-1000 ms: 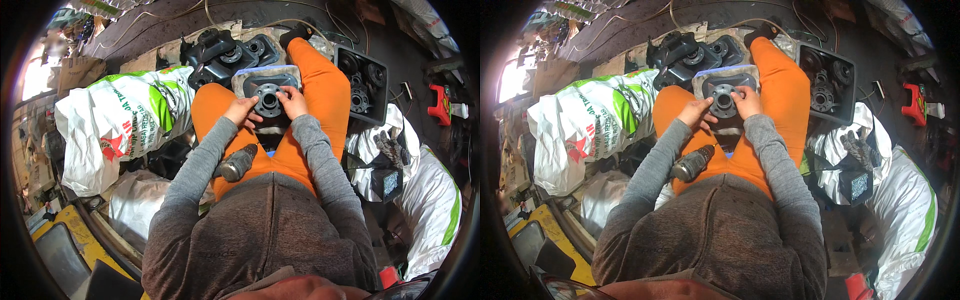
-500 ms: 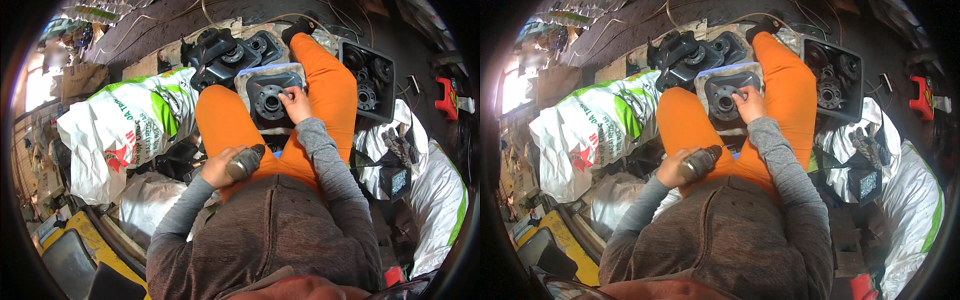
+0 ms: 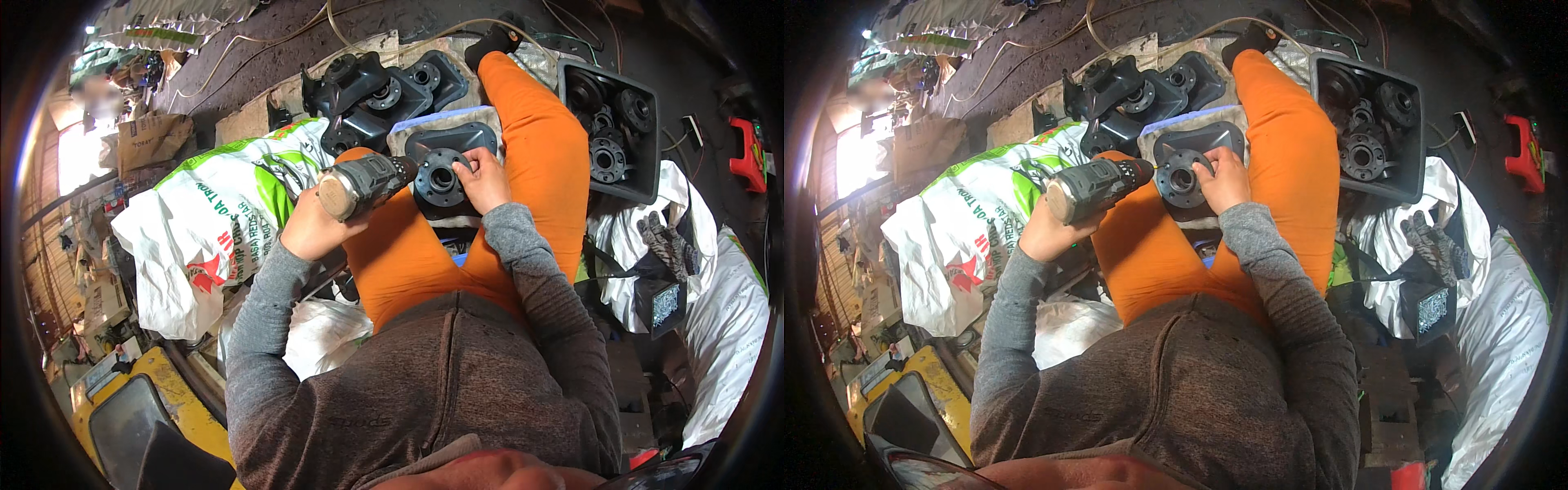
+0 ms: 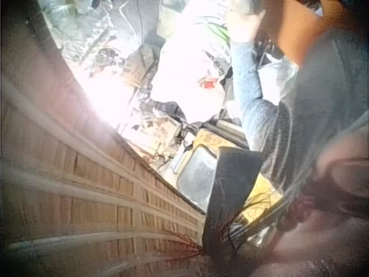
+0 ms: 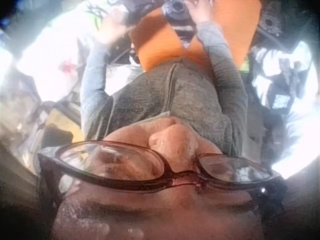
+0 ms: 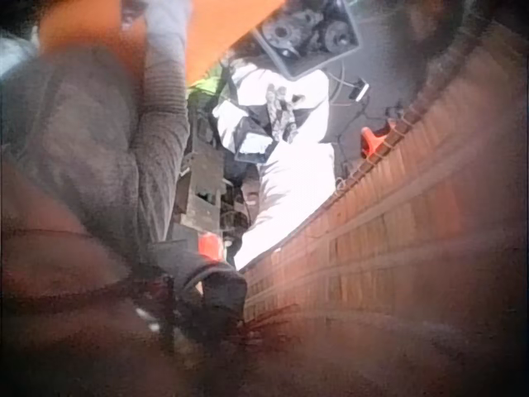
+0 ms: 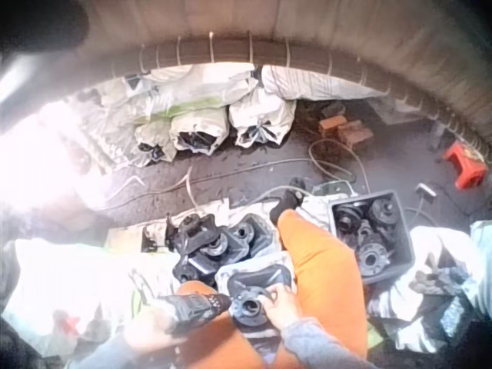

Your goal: The person sits on the floor and uses a cordless impact driver to fasten bolts into black mechanical housings resting on their lap. They repeatedly insert bolts, drive them in, and adjust the parts, occasionally placing components into a nearby black tray.

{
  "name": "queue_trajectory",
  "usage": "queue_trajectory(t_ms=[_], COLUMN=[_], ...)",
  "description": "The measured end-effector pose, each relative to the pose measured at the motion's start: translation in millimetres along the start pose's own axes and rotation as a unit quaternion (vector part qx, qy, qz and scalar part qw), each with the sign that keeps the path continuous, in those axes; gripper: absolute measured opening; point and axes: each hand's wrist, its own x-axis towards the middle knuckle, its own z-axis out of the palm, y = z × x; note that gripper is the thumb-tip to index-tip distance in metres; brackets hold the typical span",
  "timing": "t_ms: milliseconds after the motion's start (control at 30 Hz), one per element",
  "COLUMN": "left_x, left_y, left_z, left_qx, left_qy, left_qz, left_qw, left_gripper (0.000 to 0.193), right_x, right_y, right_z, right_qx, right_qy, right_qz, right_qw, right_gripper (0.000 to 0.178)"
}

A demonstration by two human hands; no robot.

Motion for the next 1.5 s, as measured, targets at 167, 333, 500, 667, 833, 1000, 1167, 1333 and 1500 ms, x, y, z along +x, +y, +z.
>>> queue_trajectory(t_ms=[167,333,500,667,833,1000,1167,1333,1500], left_x=[11,14,28,37,45,52,54,53,48], left_y=[-5,0,13,17,27,32,19,28,15], left_z=[2,-1,-12,-14,-17,-17,-14,-13,-14], left_qx=[0.025,0.044,0.100,0.136,0.147,0.121,0.134,0.138,0.210], left_qy=[-0.018,0.004,-0.046,-0.056,-0.097,-0.100,-0.101,-0.104,-0.118], left_qz=[0.002,0.038,0.063,0.055,0.047,0.041,0.062,0.074,0.039], left_qw=[1.000,0.998,0.992,0.988,0.983,0.987,0.984,0.982,0.970], left_gripper=[0.041,0.041,0.038,0.038,0.040,0.034,0.033,0.039,0.042], right_x=[0,0,1,1,-1,-1,-1,3,3], right_y=[-2,-8,-3,-8,-15,-10,-12,-10,-16], right_z=[-2,-7,-4,-7,-9,-7,-7,-8,-11], right_qx=[0.004,-0.003,0.023,0.030,0.026,0.022,0.013,0.028,-0.004], right_qy=[-0.006,-0.002,-0.009,-0.016,-0.016,-0.021,-0.014,0.005,-0.004], right_qz=[0.004,-0.003,0.004,0.029,0.039,0.047,0.041,0.056,0.052], right_qw=[1.000,1.000,1.000,0.999,0.999,0.998,0.999,0.998,0.999], right_gripper=[0.027,0.027,0.027,0.027,0.027,0.026,0.027,0.029,0.039])
